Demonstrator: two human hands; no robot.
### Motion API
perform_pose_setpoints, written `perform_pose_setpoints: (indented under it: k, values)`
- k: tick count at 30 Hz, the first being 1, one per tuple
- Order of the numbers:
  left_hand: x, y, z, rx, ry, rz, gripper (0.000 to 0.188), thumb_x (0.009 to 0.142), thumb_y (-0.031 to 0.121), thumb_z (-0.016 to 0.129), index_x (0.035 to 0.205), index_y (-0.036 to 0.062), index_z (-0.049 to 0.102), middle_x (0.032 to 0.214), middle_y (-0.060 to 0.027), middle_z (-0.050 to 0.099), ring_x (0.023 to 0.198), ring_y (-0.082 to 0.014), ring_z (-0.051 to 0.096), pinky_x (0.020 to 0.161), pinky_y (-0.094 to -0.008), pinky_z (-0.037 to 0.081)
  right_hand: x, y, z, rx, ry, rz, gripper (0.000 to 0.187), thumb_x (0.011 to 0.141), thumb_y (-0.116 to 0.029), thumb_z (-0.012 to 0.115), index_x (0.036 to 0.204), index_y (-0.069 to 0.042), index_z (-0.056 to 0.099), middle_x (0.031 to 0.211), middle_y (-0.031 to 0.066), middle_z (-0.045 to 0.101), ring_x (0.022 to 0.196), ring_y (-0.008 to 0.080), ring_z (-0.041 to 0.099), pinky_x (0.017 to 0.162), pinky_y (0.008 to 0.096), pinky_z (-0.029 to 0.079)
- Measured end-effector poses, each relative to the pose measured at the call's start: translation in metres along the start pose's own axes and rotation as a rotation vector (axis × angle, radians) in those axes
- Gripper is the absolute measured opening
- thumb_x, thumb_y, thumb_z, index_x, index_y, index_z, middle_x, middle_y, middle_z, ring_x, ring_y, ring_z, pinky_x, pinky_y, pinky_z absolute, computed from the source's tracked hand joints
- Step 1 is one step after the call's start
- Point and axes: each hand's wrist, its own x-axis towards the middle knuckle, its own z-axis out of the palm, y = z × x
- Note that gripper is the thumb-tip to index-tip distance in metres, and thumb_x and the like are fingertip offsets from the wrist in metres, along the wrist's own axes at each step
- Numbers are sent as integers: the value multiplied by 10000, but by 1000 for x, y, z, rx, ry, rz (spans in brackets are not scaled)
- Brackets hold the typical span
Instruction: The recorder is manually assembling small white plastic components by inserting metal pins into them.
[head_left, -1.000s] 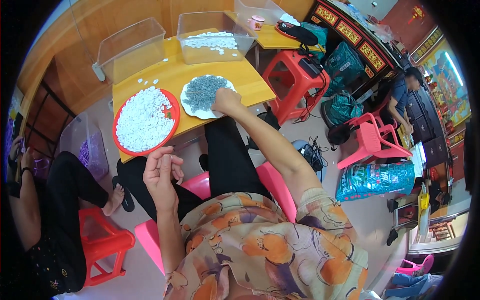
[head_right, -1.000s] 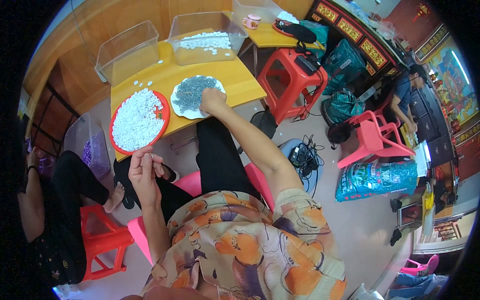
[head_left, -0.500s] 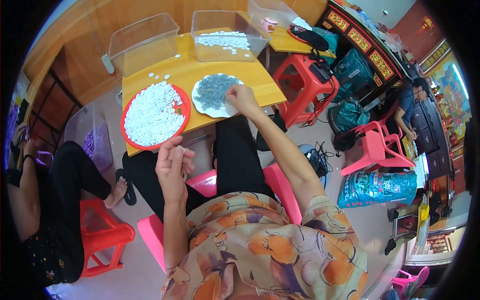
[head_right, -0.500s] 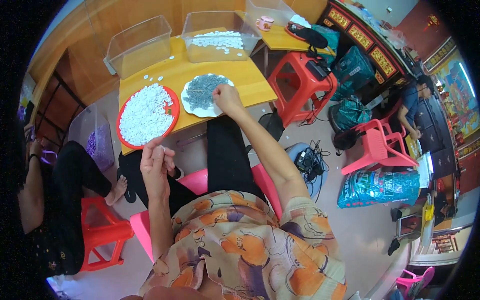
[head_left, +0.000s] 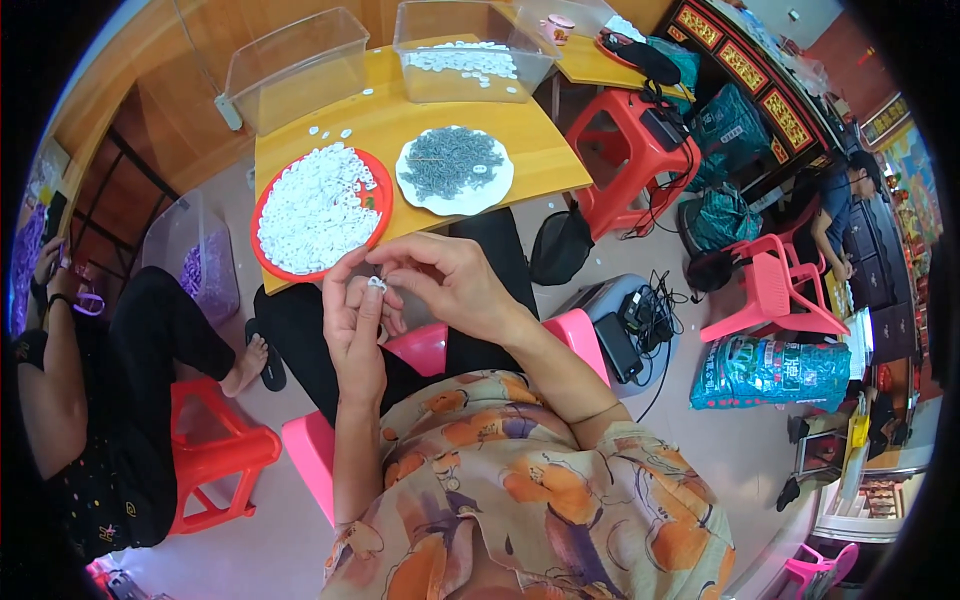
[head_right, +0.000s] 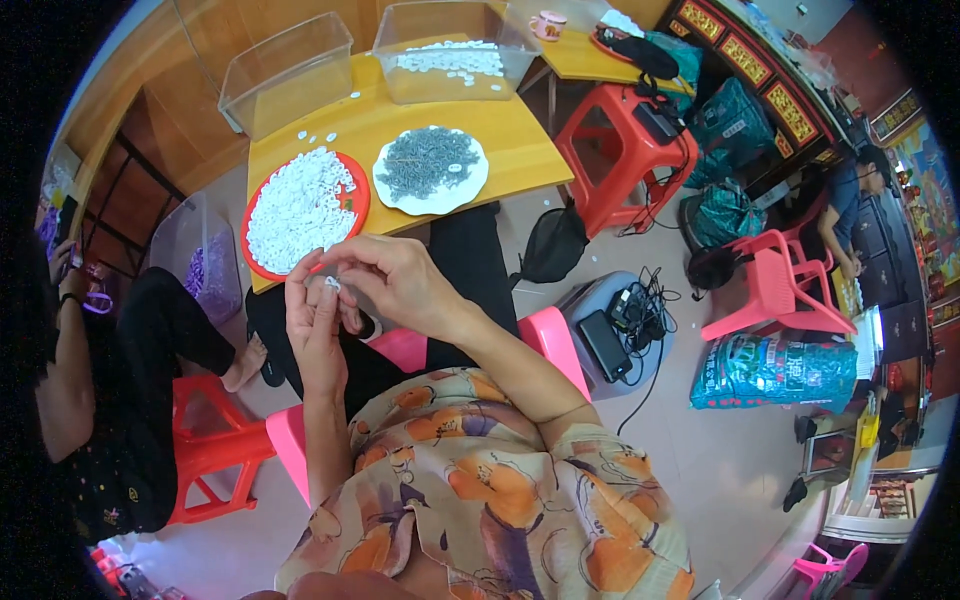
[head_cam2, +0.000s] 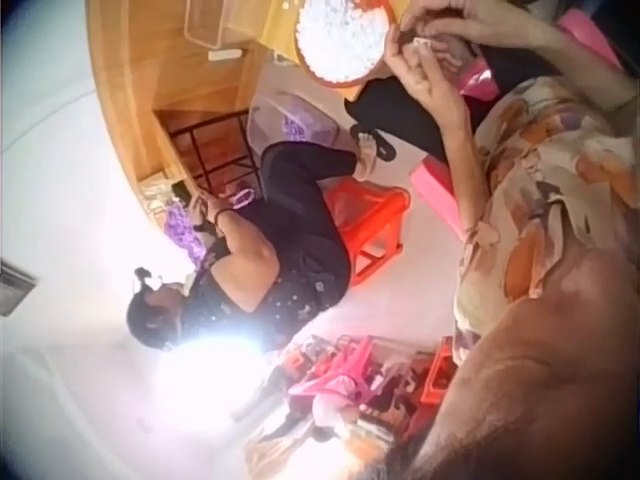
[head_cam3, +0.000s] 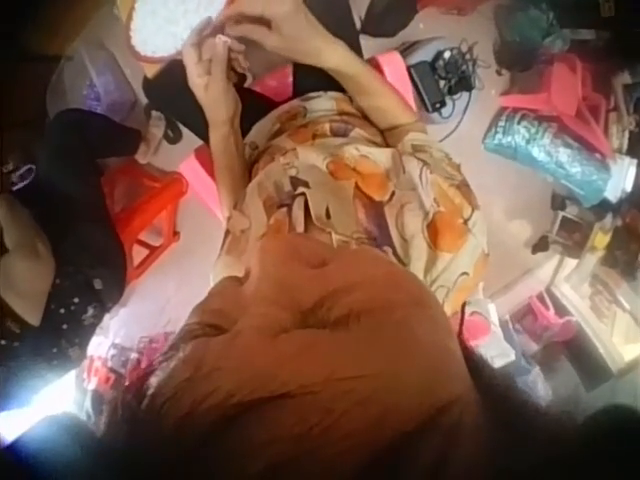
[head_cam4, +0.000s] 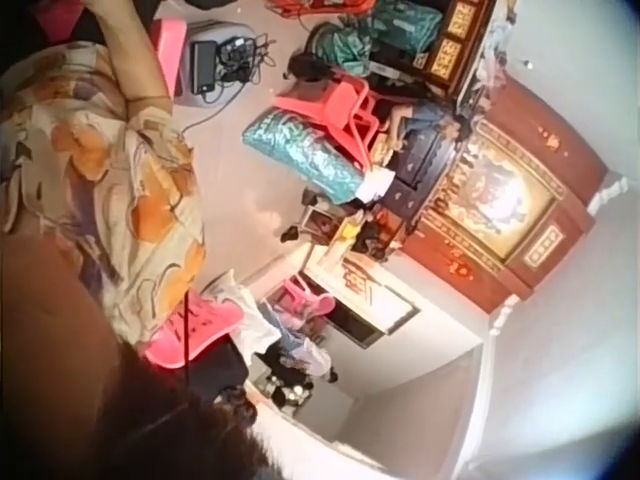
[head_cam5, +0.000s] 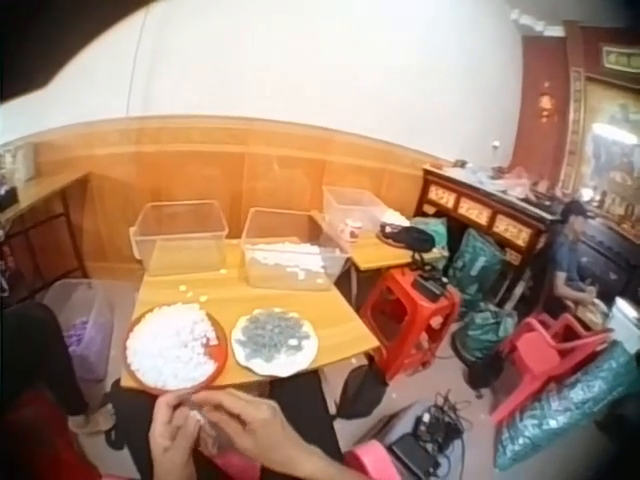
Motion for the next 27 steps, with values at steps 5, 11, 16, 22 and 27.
perform_pose_setpoints:
  k: [5,11,16,22,27]
  values:
    - [-2,1,3,15,8,21,342,910,103,460,1229,20,365,714,-21,534,558,-39,461,505,-154,365,-2,-6,-2,34,-54,3,291,806,29,547,1096,6,544,779,62,597,681,83,583,618,206,470]
    - [-3,2,4,5,4,2,330,905,95,455,1217,20,376,693,-13,524,543,-34,450,484,-149,347,-5,-4,-2,111,-70,47,292,817,36,533,1108,13,532,789,52,601,690,82,587,640,206,477]
    - [-2,6,5,-29,-4,-26,328,901,92,458,1213,21,382,682,-9,513,538,-32,442,475,-148,336,-7,-1,0,153,-41,52,296,819,40,531,1115,23,518,799,50,607,699,81,591,655,208,480]
    - [-1,1,5,-3,0,-6,348,892,84,469,1222,13,384,669,-15,498,509,-54,439,456,-166,351,-8,0,2,73,21,-23,298,800,40,526,1096,12,512,756,71,601,665,127,604,624,236,479]
    - [-3,1,5,108,-9,19,326,902,77,459,1214,18,381,684,-10,509,540,-24,417,477,-145,322,-8,0,0,-149,49,-190,289,780,38,528,1065,-3,506,708,88,588,618,177,609,582,269,474]
